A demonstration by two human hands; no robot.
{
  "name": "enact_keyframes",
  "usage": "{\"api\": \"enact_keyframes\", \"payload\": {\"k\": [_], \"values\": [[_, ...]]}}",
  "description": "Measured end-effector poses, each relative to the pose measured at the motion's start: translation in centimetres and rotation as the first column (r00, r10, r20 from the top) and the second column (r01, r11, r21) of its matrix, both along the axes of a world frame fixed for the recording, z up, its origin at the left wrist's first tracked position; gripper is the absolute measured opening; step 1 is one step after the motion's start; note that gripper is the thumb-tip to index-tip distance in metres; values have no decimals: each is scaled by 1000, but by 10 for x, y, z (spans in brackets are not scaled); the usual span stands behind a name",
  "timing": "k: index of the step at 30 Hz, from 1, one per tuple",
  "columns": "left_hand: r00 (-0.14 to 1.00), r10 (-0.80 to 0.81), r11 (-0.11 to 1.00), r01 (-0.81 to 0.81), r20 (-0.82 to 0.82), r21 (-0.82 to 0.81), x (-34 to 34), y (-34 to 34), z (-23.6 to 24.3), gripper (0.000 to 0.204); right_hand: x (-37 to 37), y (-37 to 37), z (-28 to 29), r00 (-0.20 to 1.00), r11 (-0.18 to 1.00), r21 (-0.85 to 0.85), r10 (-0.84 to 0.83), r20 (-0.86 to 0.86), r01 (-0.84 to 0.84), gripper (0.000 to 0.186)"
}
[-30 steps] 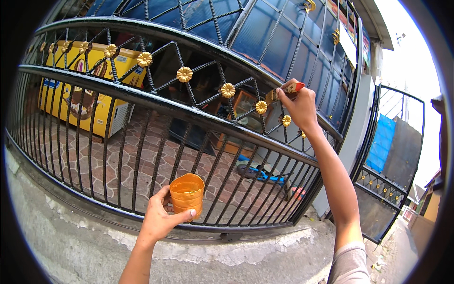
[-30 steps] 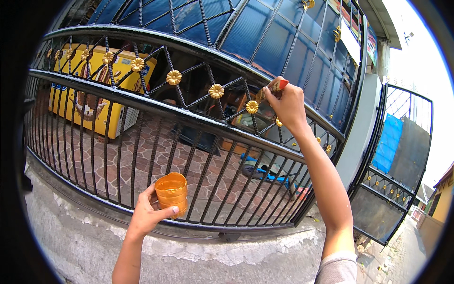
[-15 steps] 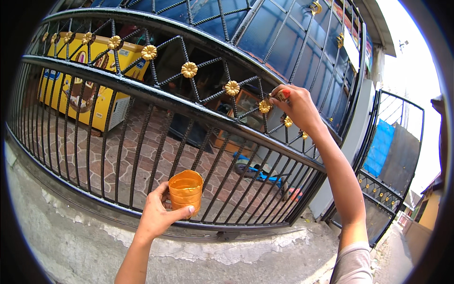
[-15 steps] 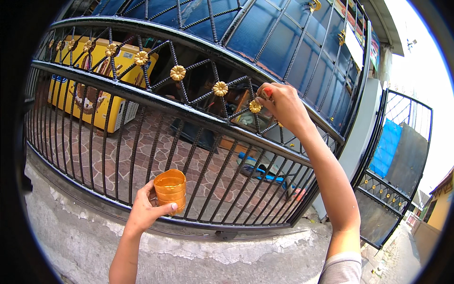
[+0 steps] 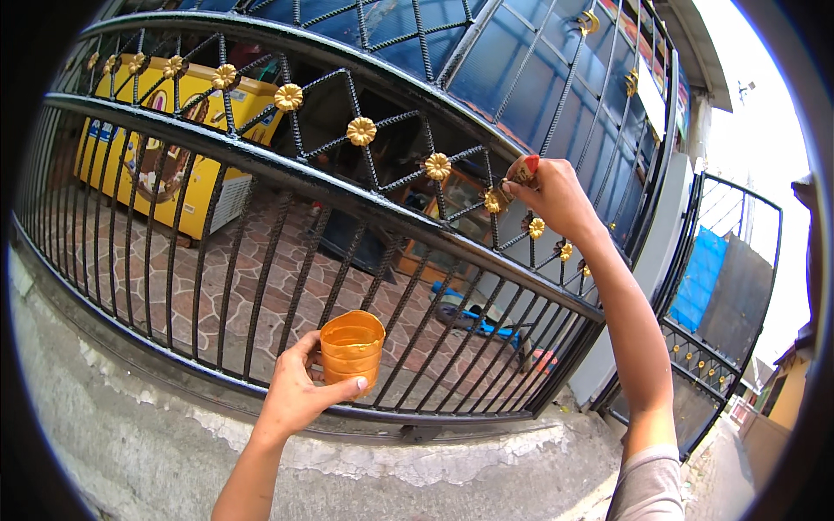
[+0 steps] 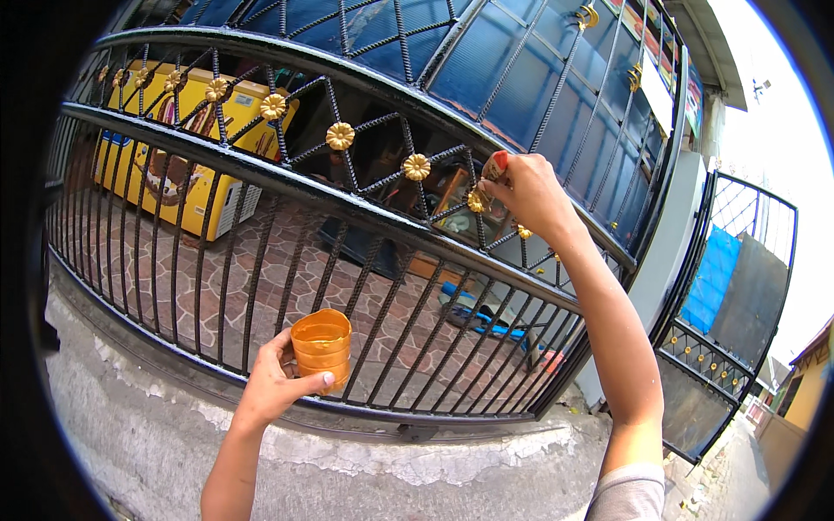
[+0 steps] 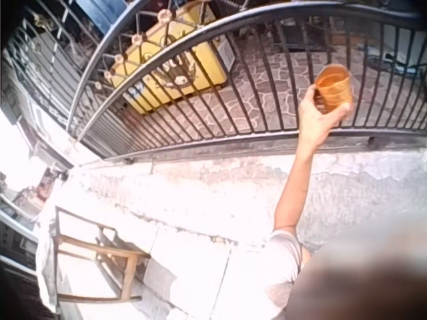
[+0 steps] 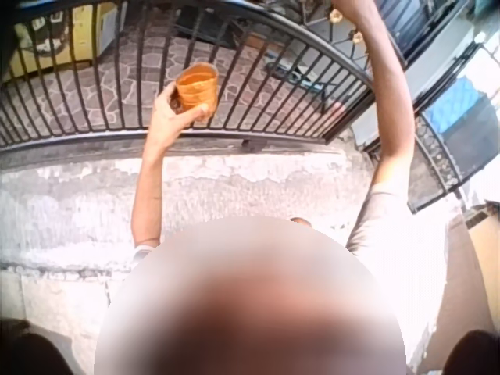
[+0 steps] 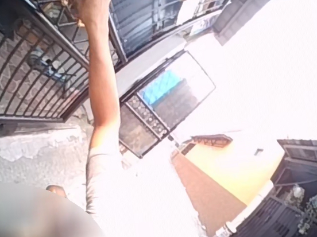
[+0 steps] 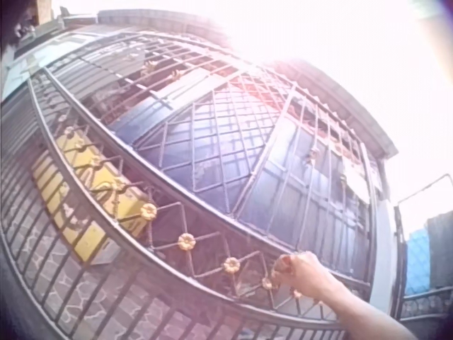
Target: The person paints gold decorative flower elements on a black metal gate using a paintbrush and a small container of gold paint. They repeatedly dip the brush into the paint and apply it to the flowers on the gate.
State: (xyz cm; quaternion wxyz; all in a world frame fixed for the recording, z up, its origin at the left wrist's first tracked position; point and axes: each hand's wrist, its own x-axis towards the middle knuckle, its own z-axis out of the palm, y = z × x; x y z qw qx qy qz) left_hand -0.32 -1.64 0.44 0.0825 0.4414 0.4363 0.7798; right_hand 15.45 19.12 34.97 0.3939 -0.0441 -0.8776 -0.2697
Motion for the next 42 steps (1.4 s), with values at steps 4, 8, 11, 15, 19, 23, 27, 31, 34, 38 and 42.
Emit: {"api": "enact_keyframes", "payload": {"k": [4, 8, 11, 15, 19, 23, 27, 31, 34, 38, 42], "values": [[1000, 15, 1000, -15, -2, 12, 0, 0, 0, 74, 7, -1, 1, 999, 1000, 9, 26, -19, -25, 20], [999, 31, 999, -32, -19, -10, 0, -1, 1, 74, 6, 3, 0, 999, 999, 35, 35, 2, -35, 21], [1000, 21, 1000, -21, -9, 6, 3, 0, 2, 74, 5, 7, -4, 1000, 996, 91, -10, 7, 10, 22], [999, 25, 1000, -25, -21, 8, 3, 0, 2, 74, 4, 7, -7, 998, 996, 66, 56, 4, -57, 18], [1000, -6, 1000, 6, 1, 13, 3, 0, 1, 74, 1, 5, -3, 1000, 1000, 7, 20, 22, -20, 19], [999, -42, 999, 42, 8, 20, 4, 1, 1, 74, 14, 7, 2, 992, 995, 35, 99, -83, -97, 22], [999, -51, 998, 51, 8, 32, 3, -1, 1, 70, 57, 10, -17, 851, 905, -145, 307, -426, -399, 22], [998, -48, 999, 47, 33, 17, 5, 3, 1, 69, 96, 13, -114, 462, 441, -290, 354, -814, -849, 23], [999, -41, 999, 41, 9, -9, 13, 8, 1, 68, 100, 8, -214, 316, 91, -304, 168, -934, -948, 21], [999, 36, 997, -38, -26, -74, 25, 13, 0, 68, 72, 11, -293, 275, -224, -263, -20, -961, -938, 24], [985, 159, 979, -167, -71, -114, 35, 22, -7, 65, 56, 30, -310, 389, -428, -326, -64, -919, -843, 22]]}}
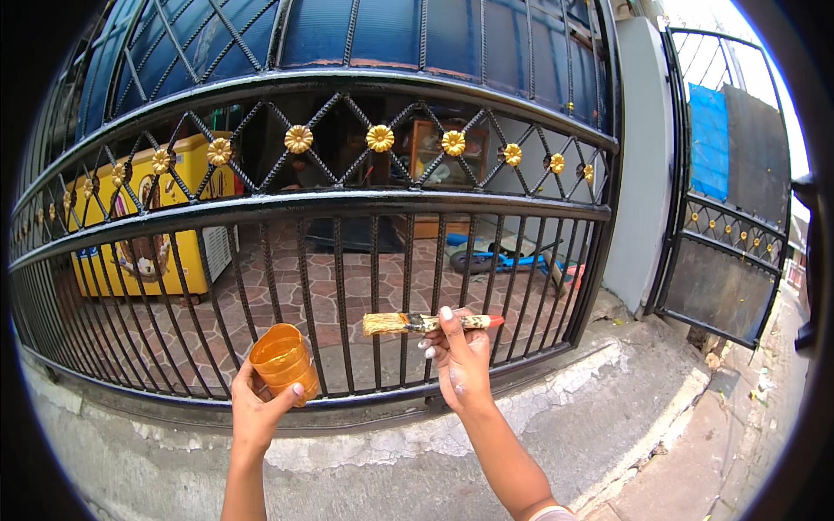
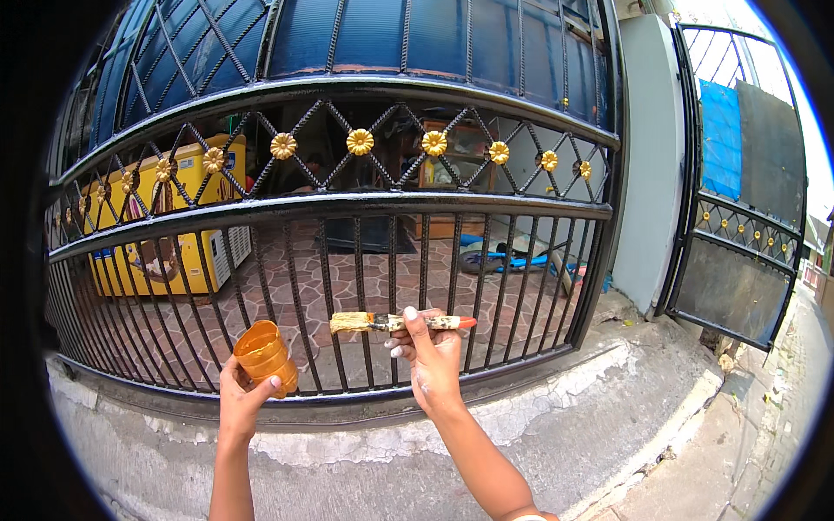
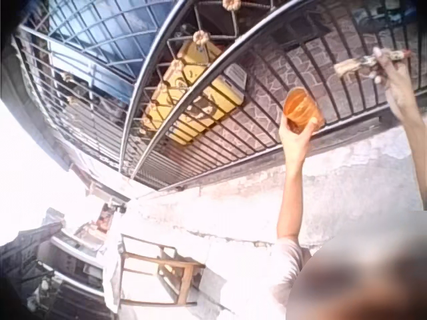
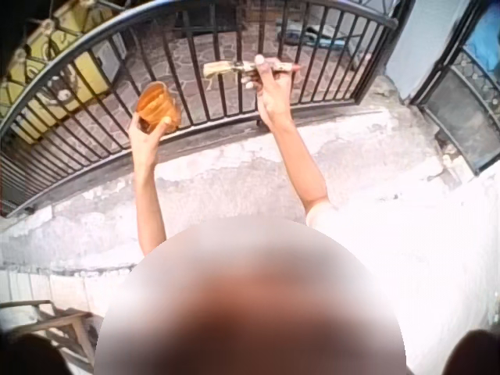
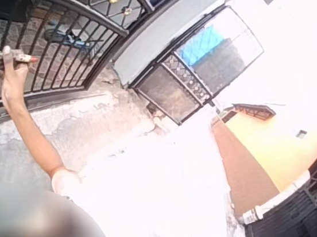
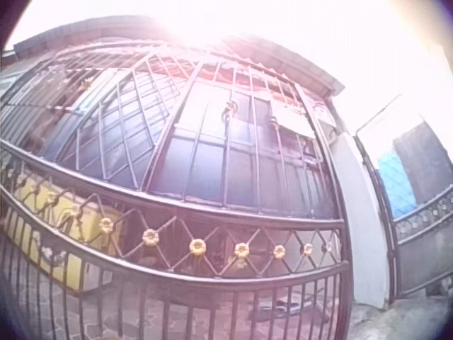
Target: The person paints gold decorative flower elements on a black metal gate using a paintbrush and a small container of gold paint. They repeatedly dip the brush into the paint and apply it to the flowers on the gate.
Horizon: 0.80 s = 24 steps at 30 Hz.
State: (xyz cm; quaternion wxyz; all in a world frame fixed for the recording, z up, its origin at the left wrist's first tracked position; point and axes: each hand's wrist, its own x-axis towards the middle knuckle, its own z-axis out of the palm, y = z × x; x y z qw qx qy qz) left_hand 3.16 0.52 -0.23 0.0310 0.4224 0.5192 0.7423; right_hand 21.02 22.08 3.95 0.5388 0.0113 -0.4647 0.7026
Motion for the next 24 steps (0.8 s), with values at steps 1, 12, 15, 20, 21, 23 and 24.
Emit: {"api": "enact_keyframes", "payload": {"k": [1, 12, 15, 20, 21, 23, 24], "values": [[999, 43, 999, -42, 21, -27, 3, 2, -3, 66, -2, 6, 0, 999, 999, 24, 32, -18, -31, 23], [985, 164, 980, -156, 58, -120, 53, 42, -26, 65, -4, 59, -17, 946, 940, -145, 287, -151, -309, 23], [969, 213, 972, -197, 122, -128, 59, 39, -32, 65, -22, 56, -26, 908, 889, -221, 353, -227, -401, 21], [972, 228, 935, -202, 57, -291, 58, 23, -31, 71, -43, 52, -37, 847, 777, -351, 423, -323, -522, 23], [970, 241, 924, -215, 44, -317, 56, 18, -29, 71, -45, 50, -37, 846, 774, -361, 410, -341, -521, 24], [958, 284, 890, -254, 25, -380, 54, 6, -26, 72, -49, 47, -37, 855, 756, -413, 387, -345, -508, 25], [960, 279, 883, -251, 14, -396, 53, -1, -26, 73, -50, 46, -37, 854, 746, -430, 371, -365, -509, 25]]}}
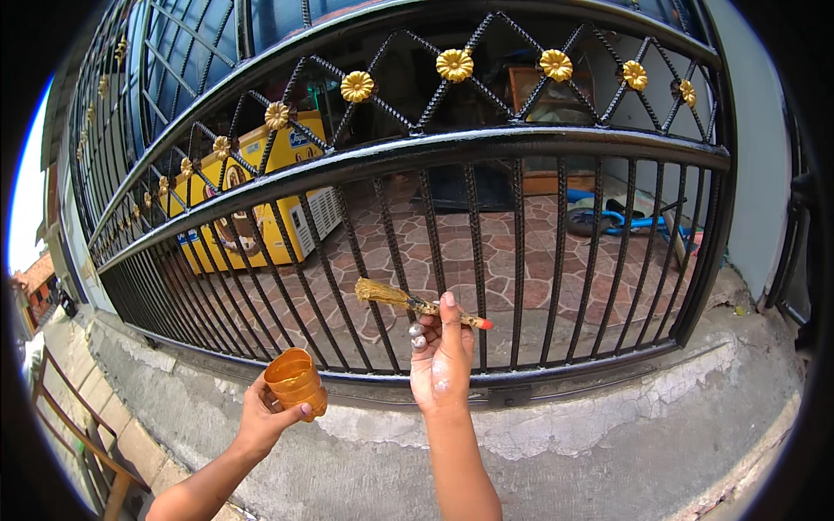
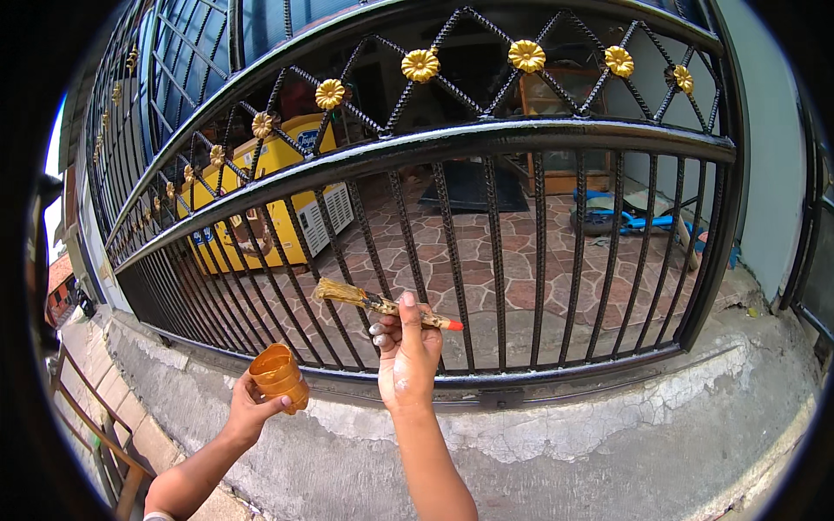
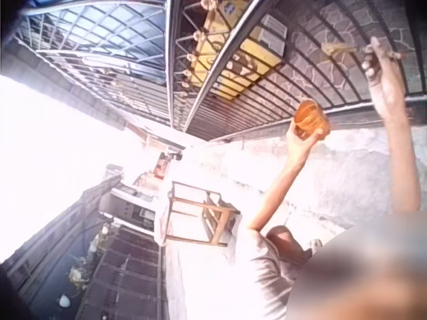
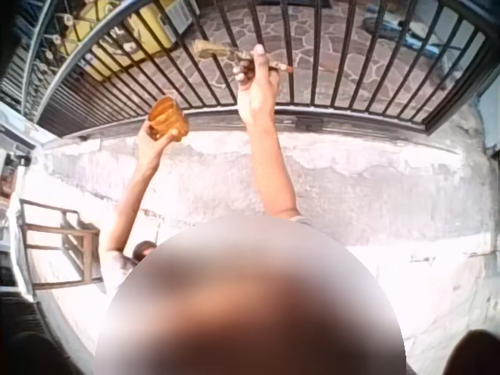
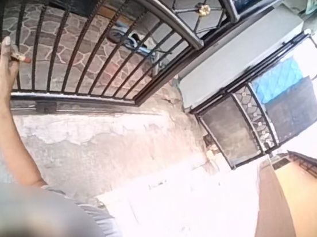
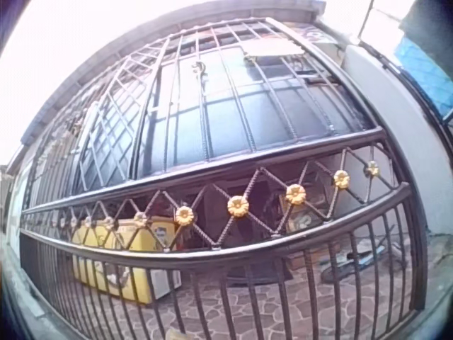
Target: The person paints gold decorative flower elements on a black metal gate using a paintbrush and a small container of gold paint. They repeatedly dip the brush into the paint and apply it to the flowers on the gate.
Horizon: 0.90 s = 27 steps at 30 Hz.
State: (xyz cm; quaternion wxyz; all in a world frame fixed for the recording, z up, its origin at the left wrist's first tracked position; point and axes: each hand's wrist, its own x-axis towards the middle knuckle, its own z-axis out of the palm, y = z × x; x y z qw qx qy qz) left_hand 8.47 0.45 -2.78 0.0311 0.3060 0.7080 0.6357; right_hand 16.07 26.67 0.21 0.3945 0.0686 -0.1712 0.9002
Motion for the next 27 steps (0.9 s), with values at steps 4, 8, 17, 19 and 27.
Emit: {"api": "enact_keyframes", "payload": {"k": [4, 8, 17, 19, 27], "values": [[999, -32, 999, 30, 40, 39, -12, -22, -13, 76, -12, -17, -4, 997, 997, -1, -72, 38, 72, 26], [996, -78, 995, 75, 46, 71, -25, -52, -37, 78, -20, -43, -22, 993, 980, 194, -67, 96, 47, 22], [978, -208, 977, 208, -6, 46, -101, -131, -86, 75, 2, -13, -91, 916, 891, 453, -159, 368, -27, 22], [972, -236, 970, 236, 1, 52, -124, -143, -95, 76, 18, -8, -120, 866, 894, 448, -234, 443, 12, 21], [923, -379, 924, 382, 64, -32, -204, -168, -96, 78, 161, -58, -190, 614, 887, 360, -460, 641, 289, 22]]}}
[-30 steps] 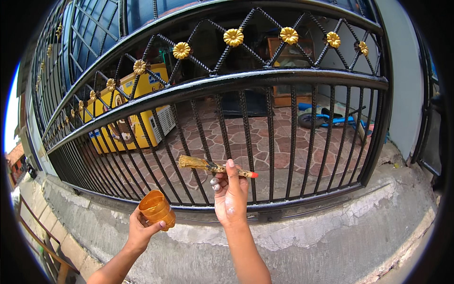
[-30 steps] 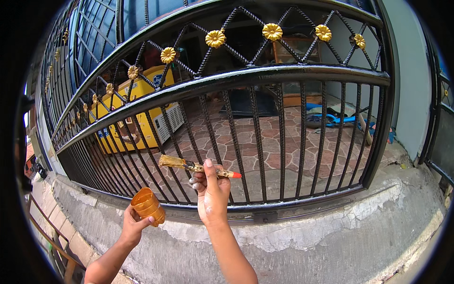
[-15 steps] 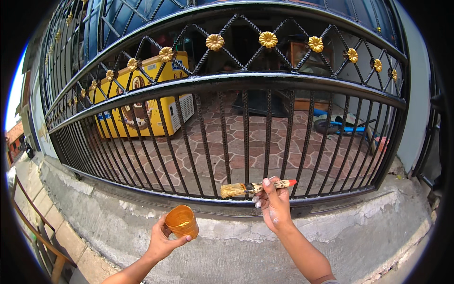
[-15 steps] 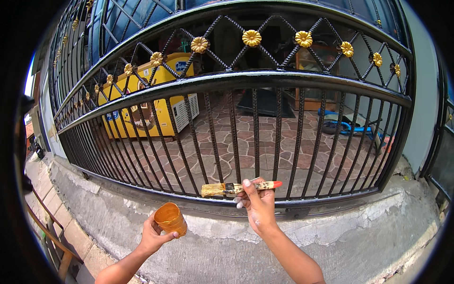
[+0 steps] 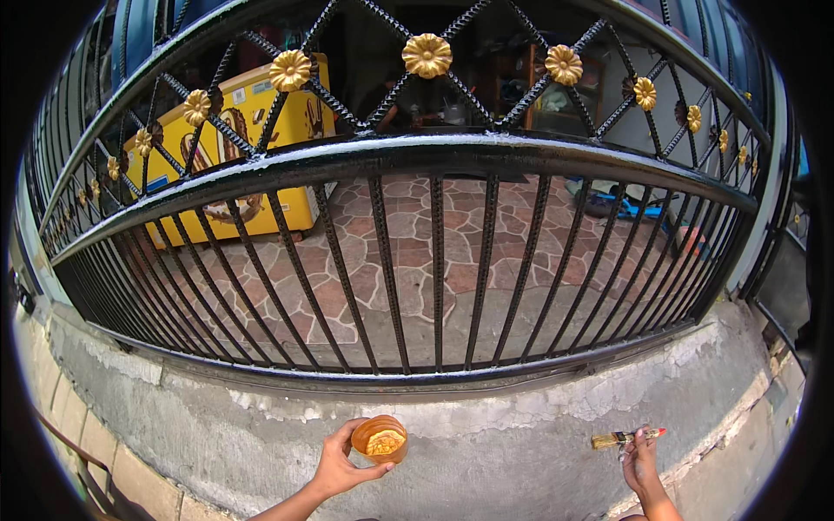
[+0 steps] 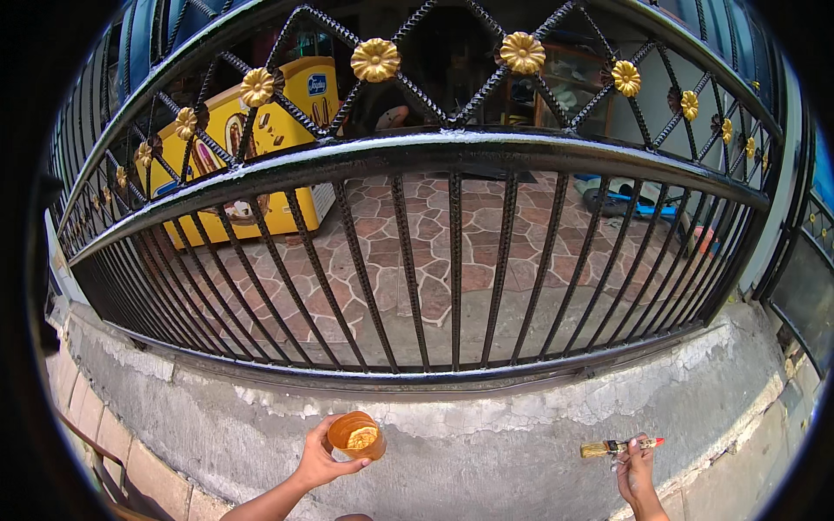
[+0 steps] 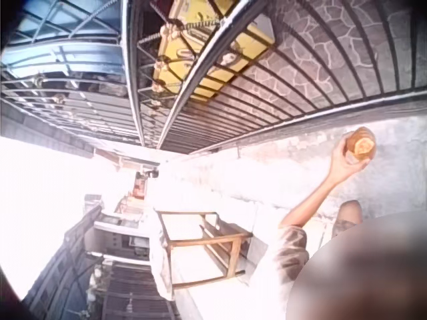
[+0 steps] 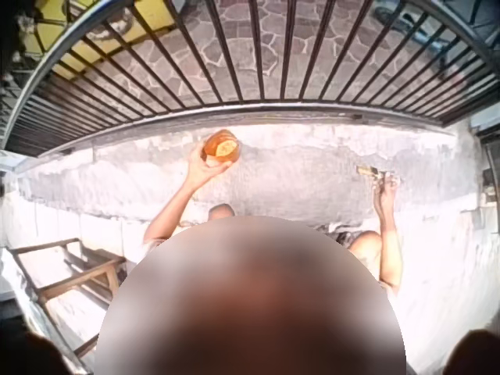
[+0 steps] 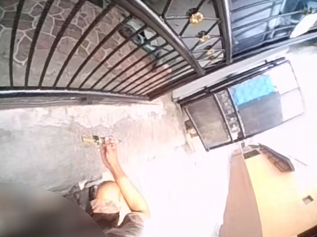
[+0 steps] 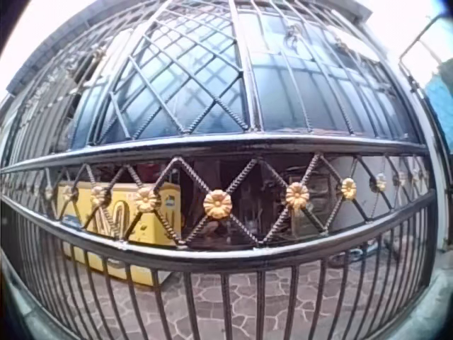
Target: The person paints gold decorative flower elements on a black metal gate using a paintbrush and a small container of gold paint. They repeatedly dip the brush into the paint and apply it to the flowers on the gate.
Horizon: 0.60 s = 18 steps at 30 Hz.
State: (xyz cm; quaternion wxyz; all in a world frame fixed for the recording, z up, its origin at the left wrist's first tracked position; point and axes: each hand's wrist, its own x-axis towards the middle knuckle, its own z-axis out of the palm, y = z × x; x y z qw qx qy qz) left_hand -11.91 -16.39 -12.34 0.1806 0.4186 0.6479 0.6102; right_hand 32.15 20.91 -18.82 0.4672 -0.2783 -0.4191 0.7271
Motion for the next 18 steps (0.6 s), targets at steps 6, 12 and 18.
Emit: {"api": "enact_keyframes", "payload": {"k": [6, 12, 18], "values": [[995, -82, 995, 85, -59, 48, -46, -1, 54, 78, 24, -1, 18, 992, 993, 12, -121, 23, 121, 16], [996, 7, 990, -20, 90, 140, -17, 7, 56, 74, 9, -33, -48, 933, 931, -229, -324, -160, 284, 26], [918, 185, 932, -277, 350, 233, 28, -1, 27, 69, -33, -47, -148, 930, 868, -484, -264, -256, 113, 33]]}}
